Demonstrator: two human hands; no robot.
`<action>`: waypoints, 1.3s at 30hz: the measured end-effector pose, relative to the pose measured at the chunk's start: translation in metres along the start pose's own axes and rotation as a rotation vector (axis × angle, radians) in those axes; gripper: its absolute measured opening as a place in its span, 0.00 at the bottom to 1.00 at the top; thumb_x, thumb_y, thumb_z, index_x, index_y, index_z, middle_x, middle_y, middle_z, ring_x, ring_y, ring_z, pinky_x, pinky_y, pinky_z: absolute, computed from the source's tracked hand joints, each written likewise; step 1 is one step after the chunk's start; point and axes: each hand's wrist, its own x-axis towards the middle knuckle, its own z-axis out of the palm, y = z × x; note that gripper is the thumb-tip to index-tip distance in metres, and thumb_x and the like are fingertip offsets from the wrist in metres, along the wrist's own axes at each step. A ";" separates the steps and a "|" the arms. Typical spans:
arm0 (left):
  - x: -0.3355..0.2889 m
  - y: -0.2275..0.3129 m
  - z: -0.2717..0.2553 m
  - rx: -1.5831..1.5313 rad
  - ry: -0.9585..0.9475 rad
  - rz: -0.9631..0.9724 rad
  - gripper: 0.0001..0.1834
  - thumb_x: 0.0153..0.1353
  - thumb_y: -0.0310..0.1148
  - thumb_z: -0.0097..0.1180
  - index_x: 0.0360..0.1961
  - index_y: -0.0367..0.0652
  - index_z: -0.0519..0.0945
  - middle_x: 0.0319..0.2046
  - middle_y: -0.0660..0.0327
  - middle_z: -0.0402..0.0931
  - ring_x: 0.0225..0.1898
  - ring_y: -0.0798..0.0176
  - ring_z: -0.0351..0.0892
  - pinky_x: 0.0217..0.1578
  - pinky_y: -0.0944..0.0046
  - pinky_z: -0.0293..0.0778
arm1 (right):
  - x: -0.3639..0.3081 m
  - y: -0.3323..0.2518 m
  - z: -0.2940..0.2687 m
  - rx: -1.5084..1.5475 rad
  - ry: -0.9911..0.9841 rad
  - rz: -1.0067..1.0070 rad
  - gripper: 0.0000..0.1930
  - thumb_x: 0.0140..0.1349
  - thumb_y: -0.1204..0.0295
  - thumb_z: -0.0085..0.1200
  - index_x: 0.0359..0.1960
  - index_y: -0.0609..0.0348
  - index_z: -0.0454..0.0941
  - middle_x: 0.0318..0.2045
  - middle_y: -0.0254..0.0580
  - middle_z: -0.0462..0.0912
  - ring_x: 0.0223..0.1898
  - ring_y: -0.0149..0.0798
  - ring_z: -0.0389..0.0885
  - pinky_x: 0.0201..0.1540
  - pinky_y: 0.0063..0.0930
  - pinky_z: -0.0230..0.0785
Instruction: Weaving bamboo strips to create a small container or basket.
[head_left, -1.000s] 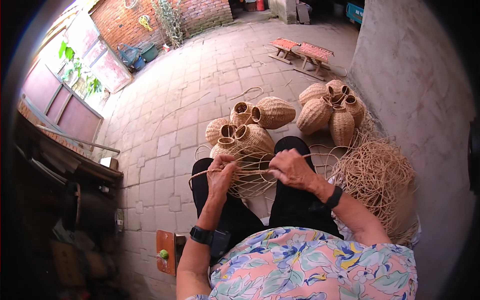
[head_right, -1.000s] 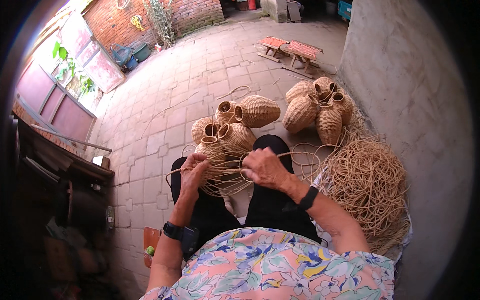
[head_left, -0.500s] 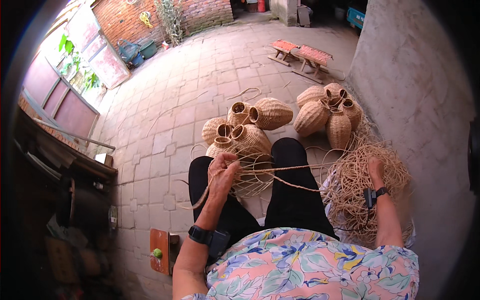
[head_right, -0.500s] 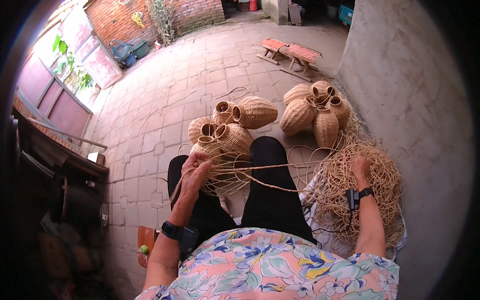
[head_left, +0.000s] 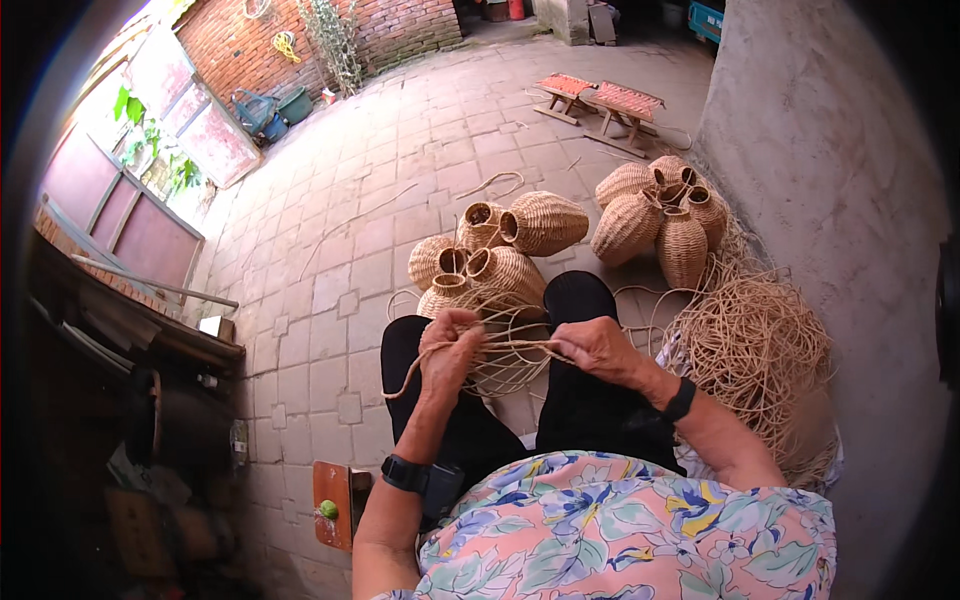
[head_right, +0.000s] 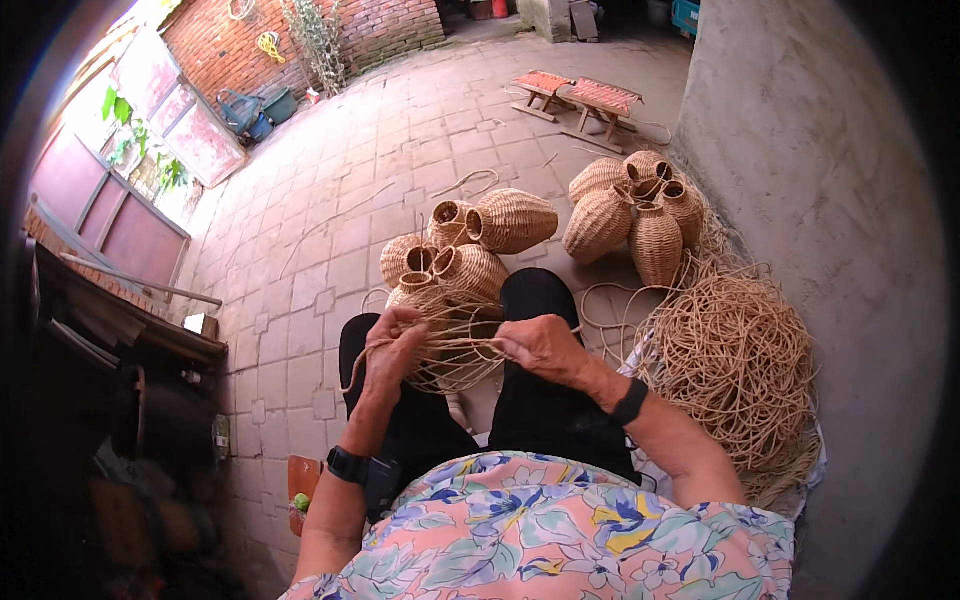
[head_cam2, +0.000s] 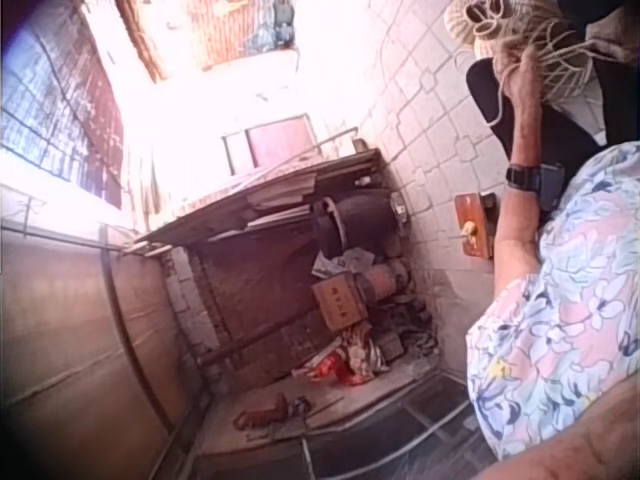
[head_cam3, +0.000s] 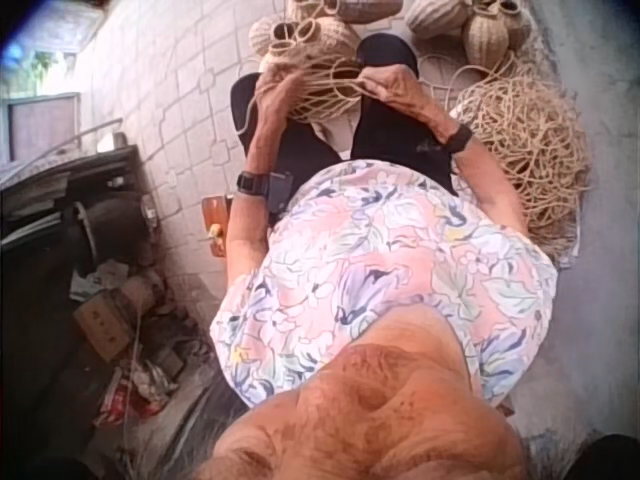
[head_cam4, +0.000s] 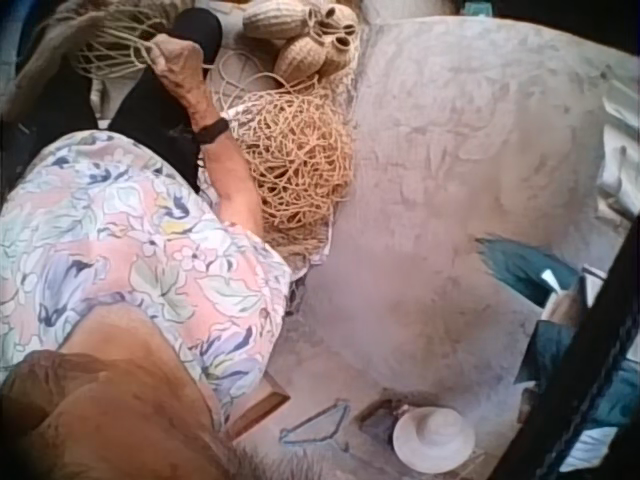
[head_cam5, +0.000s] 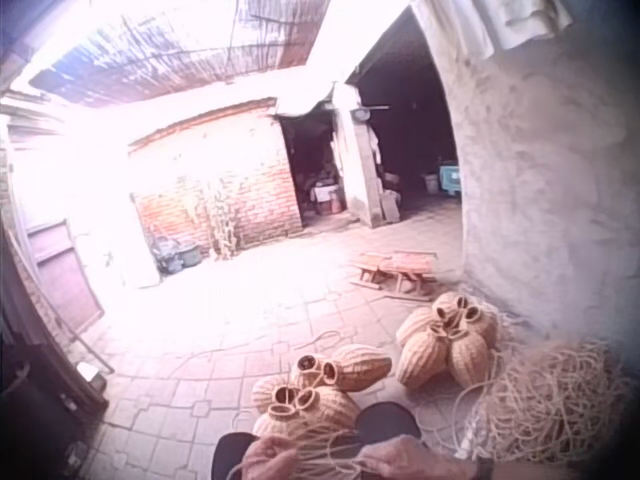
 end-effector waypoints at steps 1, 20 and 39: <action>-0.003 -0.001 0.005 0.154 -0.002 0.104 0.12 0.58 0.29 0.60 0.43 0.39 0.79 0.30 0.61 0.80 0.29 0.69 0.81 0.29 0.68 0.78 | -0.008 0.011 -0.005 -0.050 0.056 0.018 0.10 0.68 0.65 0.50 0.33 0.55 0.80 0.26 0.46 0.81 0.29 0.51 0.82 0.32 0.40 0.73; 0.020 0.030 -0.005 0.434 -0.205 0.028 0.09 0.53 0.27 0.57 0.36 0.42 0.82 0.23 0.67 0.75 0.24 0.74 0.72 0.25 0.71 0.70 | -0.297 0.210 -0.171 -1.076 0.431 1.135 0.22 0.73 0.60 0.44 0.21 0.62 0.70 0.15 0.48 0.70 0.15 0.47 0.69 0.20 0.43 0.65; 0.050 0.065 0.006 0.591 -0.765 -0.059 0.07 0.55 0.27 0.57 0.36 0.42 0.81 0.30 0.67 0.80 0.31 0.73 0.77 0.33 0.69 0.74 | 0.004 -0.031 0.030 -0.231 -0.025 0.116 0.10 0.65 0.64 0.53 0.33 0.59 0.74 0.22 0.53 0.81 0.28 0.57 0.83 0.31 0.48 0.75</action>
